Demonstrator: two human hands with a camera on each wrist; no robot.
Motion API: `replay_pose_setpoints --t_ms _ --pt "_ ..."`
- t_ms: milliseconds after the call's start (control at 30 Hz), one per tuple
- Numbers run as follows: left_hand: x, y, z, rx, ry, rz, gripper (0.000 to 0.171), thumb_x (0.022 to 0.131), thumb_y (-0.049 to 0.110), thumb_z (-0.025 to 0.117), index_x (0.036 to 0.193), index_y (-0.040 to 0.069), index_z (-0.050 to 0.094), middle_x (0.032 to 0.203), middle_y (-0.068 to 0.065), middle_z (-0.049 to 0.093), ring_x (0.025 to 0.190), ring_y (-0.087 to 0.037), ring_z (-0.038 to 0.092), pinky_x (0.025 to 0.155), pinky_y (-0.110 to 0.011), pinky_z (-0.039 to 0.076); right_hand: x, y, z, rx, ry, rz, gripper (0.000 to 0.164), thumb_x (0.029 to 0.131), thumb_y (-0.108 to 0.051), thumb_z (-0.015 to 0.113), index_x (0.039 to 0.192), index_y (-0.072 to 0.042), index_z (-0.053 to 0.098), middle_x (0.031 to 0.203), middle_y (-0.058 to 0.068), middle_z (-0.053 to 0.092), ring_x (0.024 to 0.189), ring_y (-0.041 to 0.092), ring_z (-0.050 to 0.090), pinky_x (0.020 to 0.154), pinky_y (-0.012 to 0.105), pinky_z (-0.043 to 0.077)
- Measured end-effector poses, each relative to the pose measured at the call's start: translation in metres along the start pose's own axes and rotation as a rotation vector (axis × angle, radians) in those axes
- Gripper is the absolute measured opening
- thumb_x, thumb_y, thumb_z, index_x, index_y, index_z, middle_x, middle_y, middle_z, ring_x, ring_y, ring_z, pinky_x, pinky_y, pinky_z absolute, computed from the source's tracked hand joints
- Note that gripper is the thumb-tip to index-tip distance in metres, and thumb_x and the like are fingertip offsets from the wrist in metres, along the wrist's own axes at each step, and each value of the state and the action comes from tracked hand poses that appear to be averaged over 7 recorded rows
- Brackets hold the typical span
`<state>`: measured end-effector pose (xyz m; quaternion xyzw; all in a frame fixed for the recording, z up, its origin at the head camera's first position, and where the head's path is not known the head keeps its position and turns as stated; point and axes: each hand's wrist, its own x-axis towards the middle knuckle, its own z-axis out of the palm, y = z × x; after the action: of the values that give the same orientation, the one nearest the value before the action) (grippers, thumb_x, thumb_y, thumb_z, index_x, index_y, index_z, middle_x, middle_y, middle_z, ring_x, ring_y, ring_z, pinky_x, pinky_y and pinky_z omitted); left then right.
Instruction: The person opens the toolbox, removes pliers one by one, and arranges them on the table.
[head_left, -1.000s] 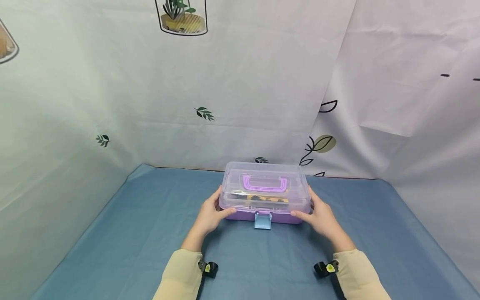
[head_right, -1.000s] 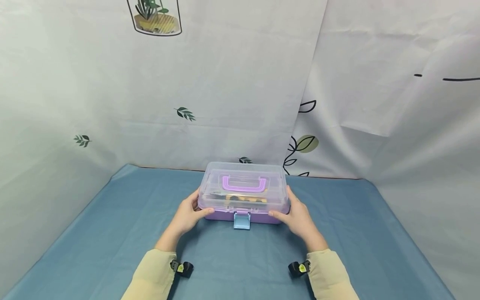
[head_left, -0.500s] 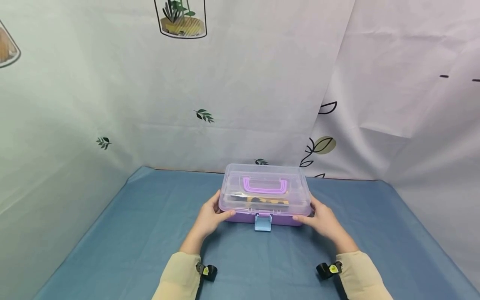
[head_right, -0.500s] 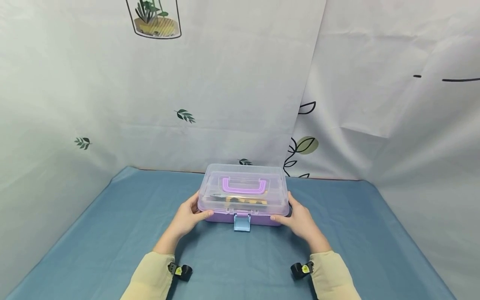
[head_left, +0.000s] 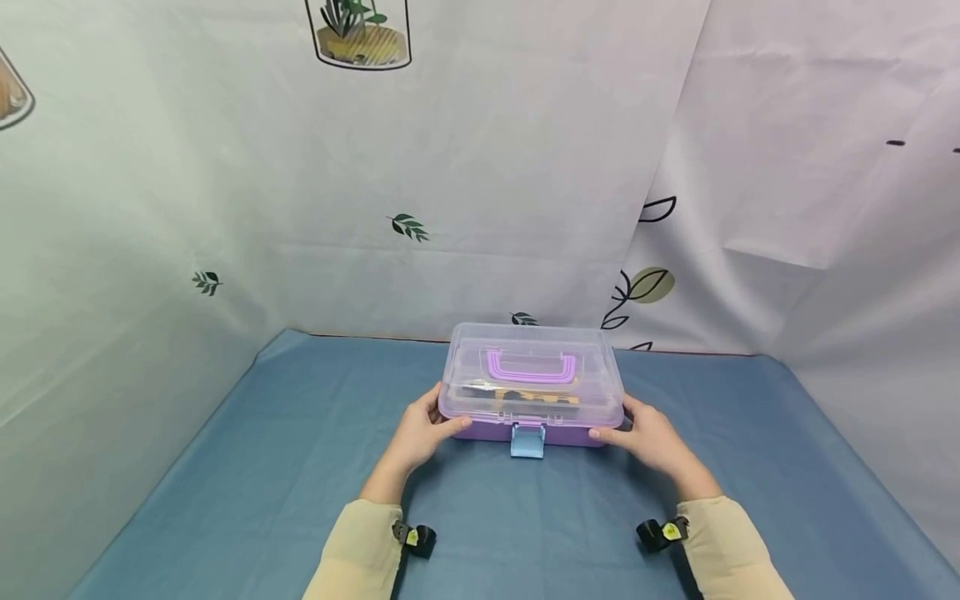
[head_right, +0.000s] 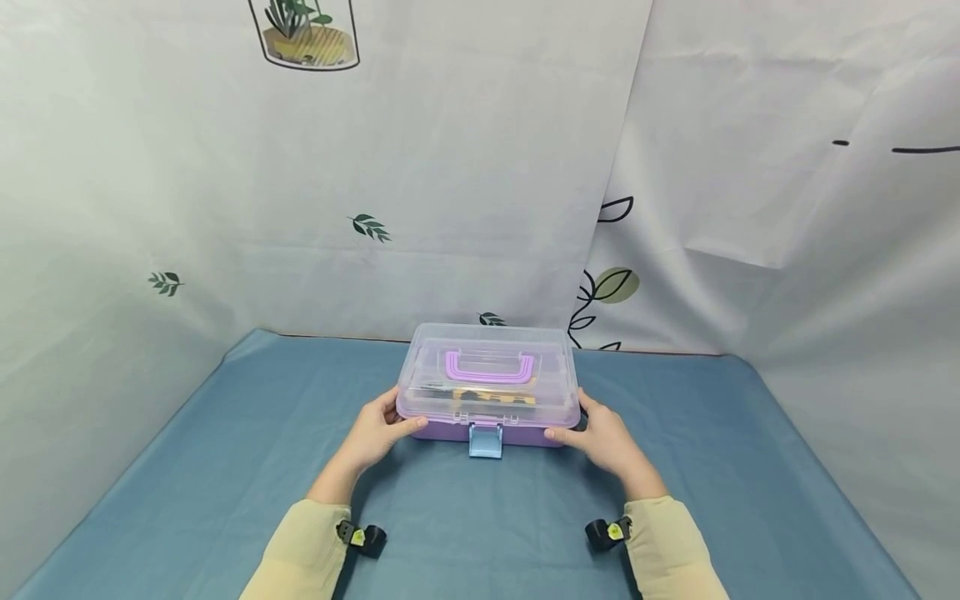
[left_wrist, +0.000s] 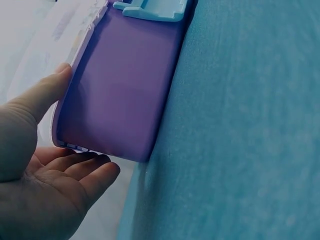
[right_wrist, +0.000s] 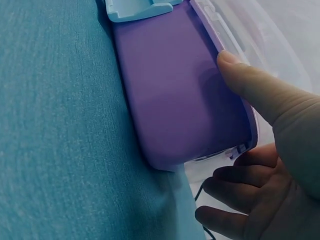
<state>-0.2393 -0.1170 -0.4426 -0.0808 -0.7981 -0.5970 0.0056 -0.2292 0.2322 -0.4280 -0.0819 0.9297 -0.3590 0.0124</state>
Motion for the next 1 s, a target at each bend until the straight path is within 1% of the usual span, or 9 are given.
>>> replay_pose_setpoints --t_ms 33,100,267,500,667,767,933,1000 --pt "0.000 0.001 0.000 0.002 -0.001 0.004 0.079 0.080 0.019 0.076 0.146 0.007 0.035 0.141 -0.016 0.048 0.127 -0.028 0.050 0.103 -0.043 0.044 0.000 -0.001 0.000 -0.005 -0.002 0.002 0.093 0.078 -0.053 0.070 0.143 0.003 0.035 0.139 0.027 0.047 0.128 0.045 0.043 0.100 0.059 0.041" --pt "-0.004 0.009 -0.001 0.012 -0.008 0.018 0.076 0.081 0.017 0.074 0.145 0.004 0.035 0.140 -0.019 0.049 0.126 -0.030 0.051 0.101 -0.043 0.046 -0.001 -0.003 -0.001 -0.017 -0.008 0.005 0.093 0.078 -0.053 0.069 0.143 0.003 0.034 0.139 0.027 0.047 0.128 0.045 0.043 0.100 0.059 0.040" --pt "-0.013 0.033 -0.004 0.032 -0.020 0.032 0.072 0.083 0.014 0.072 0.144 0.000 0.036 0.138 -0.021 0.051 0.122 -0.030 0.054 0.099 -0.043 0.048 -0.003 -0.008 -0.002 -0.030 -0.020 0.015 0.093 0.080 -0.054 0.067 0.144 0.004 0.032 0.140 0.028 0.045 0.129 0.046 0.042 0.100 0.060 0.040" --pt "-0.014 0.034 -0.004 0.024 -0.018 0.023 0.072 0.082 0.015 0.073 0.144 0.004 0.038 0.137 -0.018 0.052 0.122 -0.028 0.054 0.099 -0.044 0.047 -0.004 -0.010 -0.003 -0.033 -0.011 -0.005 0.091 0.081 -0.052 0.067 0.144 0.003 0.032 0.138 0.028 0.047 0.127 0.046 0.043 0.099 0.060 0.041" --pt "-0.014 0.035 -0.003 0.029 -0.014 0.025 0.070 0.082 0.014 0.073 0.143 0.004 0.040 0.136 -0.018 0.053 0.122 -0.028 0.054 0.099 -0.044 0.047 -0.004 -0.010 -0.003 -0.034 -0.011 -0.009 0.090 0.082 -0.051 0.067 0.145 0.004 0.031 0.138 0.028 0.047 0.127 0.046 0.043 0.099 0.060 0.041" --pt "-0.014 0.035 -0.003 0.028 -0.018 0.025 0.070 0.083 0.014 0.073 0.143 0.004 0.040 0.136 -0.018 0.054 0.122 -0.028 0.054 0.100 -0.043 0.047 -0.004 -0.010 -0.003 -0.028 -0.014 0.003 0.092 0.081 -0.052 0.067 0.145 0.003 0.031 0.139 0.027 0.046 0.129 0.046 0.042 0.100 0.061 0.040" --pt "-0.014 0.034 -0.003 0.035 -0.016 0.042 0.070 0.084 0.013 0.071 0.144 0.001 0.037 0.136 -0.020 0.052 0.123 -0.030 0.053 0.100 -0.043 0.047 -0.004 -0.009 -0.003 -0.022 -0.015 0.014 0.093 0.081 -0.054 0.066 0.146 0.002 0.029 0.141 0.027 0.044 0.129 0.046 0.041 0.100 0.061 0.040" --pt "-0.011 0.027 -0.002 0.032 -0.007 0.047 0.072 0.084 0.013 0.071 0.145 0.001 0.035 0.138 -0.021 0.051 0.124 -0.031 0.052 0.101 -0.044 0.046 -0.004 -0.008 -0.003 -0.025 -0.013 0.012 0.094 0.081 -0.055 0.065 0.146 0.003 0.029 0.140 0.027 0.044 0.129 0.046 0.042 0.099 0.061 0.040"
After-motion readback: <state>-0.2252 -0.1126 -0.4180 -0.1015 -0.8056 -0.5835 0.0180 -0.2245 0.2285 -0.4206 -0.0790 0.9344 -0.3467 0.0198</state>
